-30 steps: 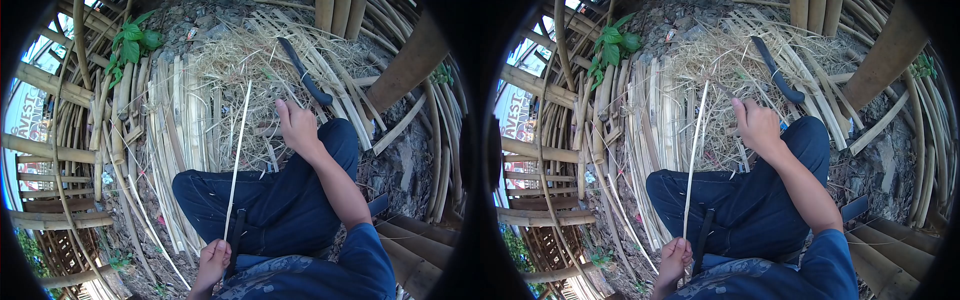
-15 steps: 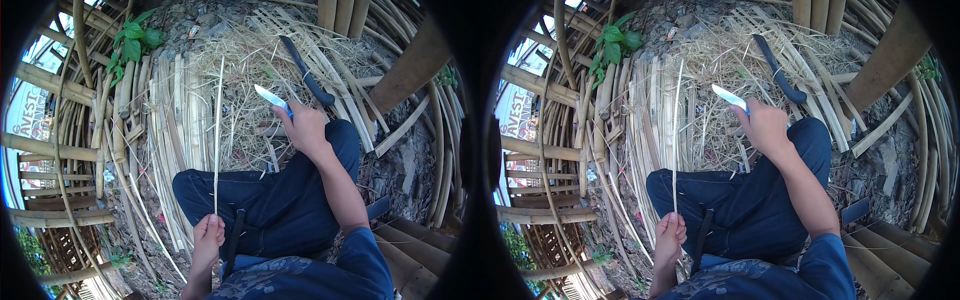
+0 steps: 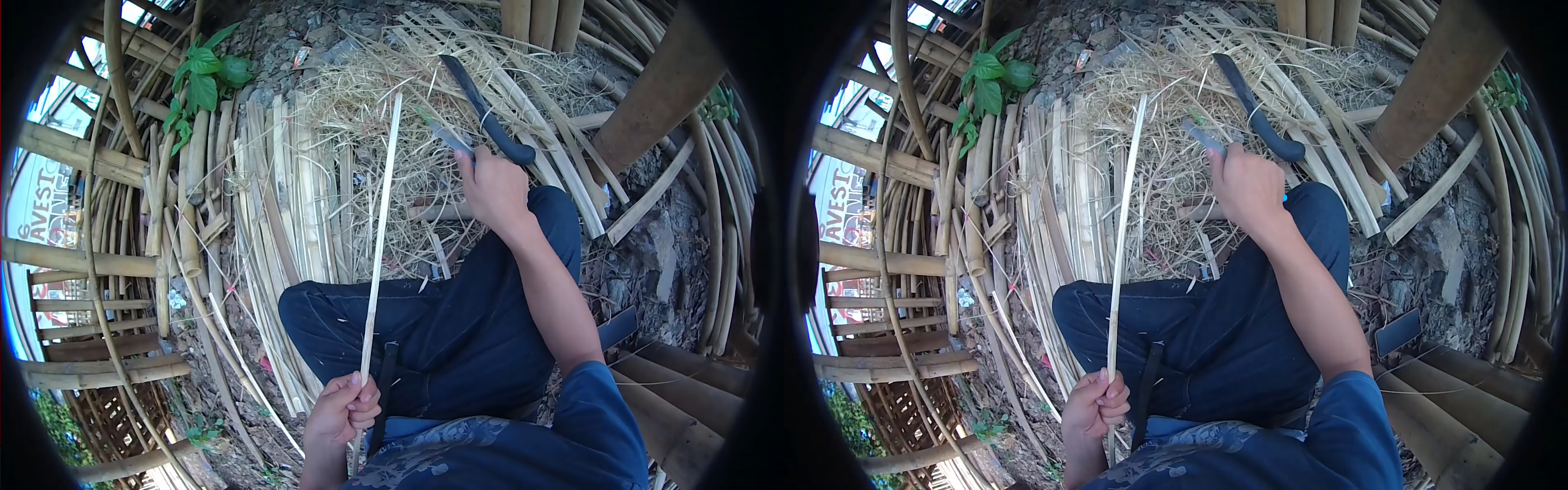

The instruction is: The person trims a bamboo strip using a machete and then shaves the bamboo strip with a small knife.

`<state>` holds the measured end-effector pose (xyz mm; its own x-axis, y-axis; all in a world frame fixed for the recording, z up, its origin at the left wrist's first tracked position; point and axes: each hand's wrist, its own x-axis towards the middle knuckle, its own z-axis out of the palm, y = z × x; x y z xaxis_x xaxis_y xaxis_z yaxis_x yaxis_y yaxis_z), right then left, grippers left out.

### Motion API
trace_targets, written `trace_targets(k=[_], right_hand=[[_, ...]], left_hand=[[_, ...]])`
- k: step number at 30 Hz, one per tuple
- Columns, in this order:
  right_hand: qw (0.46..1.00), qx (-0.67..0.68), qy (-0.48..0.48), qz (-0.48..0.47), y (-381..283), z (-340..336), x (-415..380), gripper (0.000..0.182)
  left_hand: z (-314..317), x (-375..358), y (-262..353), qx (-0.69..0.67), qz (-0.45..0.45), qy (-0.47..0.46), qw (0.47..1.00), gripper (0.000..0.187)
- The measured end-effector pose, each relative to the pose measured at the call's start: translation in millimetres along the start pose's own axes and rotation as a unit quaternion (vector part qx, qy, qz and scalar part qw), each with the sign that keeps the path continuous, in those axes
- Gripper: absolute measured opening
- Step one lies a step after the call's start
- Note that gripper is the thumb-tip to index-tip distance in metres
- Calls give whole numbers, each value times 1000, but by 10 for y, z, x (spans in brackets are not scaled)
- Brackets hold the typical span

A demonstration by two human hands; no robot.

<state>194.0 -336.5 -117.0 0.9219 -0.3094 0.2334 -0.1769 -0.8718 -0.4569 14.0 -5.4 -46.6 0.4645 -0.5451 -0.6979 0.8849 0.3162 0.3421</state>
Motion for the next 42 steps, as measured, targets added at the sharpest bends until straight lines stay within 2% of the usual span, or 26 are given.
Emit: trace_targets(k=[1,3,4,6,10,12,13,15,16,18,20,21,23,24,25,27,28,29,31,33,36,38,39,40,41,42], right_hand=[[1000,0,-1,-2,30,4,-23,35],[993,-27,15,-115,66,20,-62,27],[993,-26,16,-115,60,21,-65,27],[972,-24,95,-214,24,-12,-55,19],[972,46,125,-192,-136,-9,-107,17],[954,201,88,-203,-223,-37,-168,20],[955,201,88,-201,-227,-16,-171,20],[976,111,55,-179,-211,66,-164,24],[992,61,41,-106,-147,115,-103,28],[995,54,49,-72,-67,75,-41,30],[995,84,40,-30,-56,23,-33,32],[995,83,39,-30,-68,1,-59,32],[983,167,-19,-80,-132,-24,-146,33],[971,200,-10,-129,-191,-40,-200,33],[971,201,-9,-128,-216,-1,-193,33],[975,148,-12,-163,-218,95,-175,33],[990,85,-71,-83,-196,107,-102,35],[991,84,-70,-82,-146,116,-57,35],[996,5,-83,-9,-18,116,5,37],[995,25,-93,-21,28,65,-12,35],[992,56,-97,-54,8,74,-84,28],[987,134,-22,-90,-90,56,-109,18],[986,135,-22,-92,-78,90,-102,18],[981,-1,-166,-102,-29,157,-97,15],[938,-139,-300,-108,7,197,-86,14],[898,-181,-390,-90,28,236,-75,15]], left_hand=[[-17,5,11,-2,1,0,1000,41],[-34,24,47,-52,-30,-17,998,40],[-57,27,48,-51,-30,-16,998,40],[-95,38,38,-54,-37,-13,998,40],[-114,46,34,-75,-34,-31,996,40],[-138,64,18,-95,-53,-54,993,40],[-138,69,12,-94,-56,-53,993,40],[-141,61,-3,-115,-66,-70,989,40],[-165,63,-17,-115,-68,-69,989,40],[-231,96,-24,-188,-88,-83,975,40],[-255,98,-31,-184,-81,-88,976,40],[-263,101,-40,-180,-74,-91,977,40],[-264,126,-36,-198,-80,-100,972,40],[-262,130,-27,-213,-83,-110,967,40],[-259,131,-26,-212,-83,-109,967,40],[-252,128,-48,-260,-91,-172,946,38],[-260,132,-63,-260,-93,-173,945,38],[-280,144,-72,-293,-97,-176,935,37],[-315,159,-74,-323,-98,-182,924,36],[-339,164,-93,-286,-65,-176,940,34],[-318,180,-70,-289,-65,-158,942,34],[-332,174,-41,-273,-56,-147,949,34],[-335,166,-40,-258,-51,-137,955,33],[-338,149,-51,-259,-51,-138,955,33],[-344,145,-47,-264,-41,-126,955,34],[-349,153,-27,-267,-31,-114,956,34]])
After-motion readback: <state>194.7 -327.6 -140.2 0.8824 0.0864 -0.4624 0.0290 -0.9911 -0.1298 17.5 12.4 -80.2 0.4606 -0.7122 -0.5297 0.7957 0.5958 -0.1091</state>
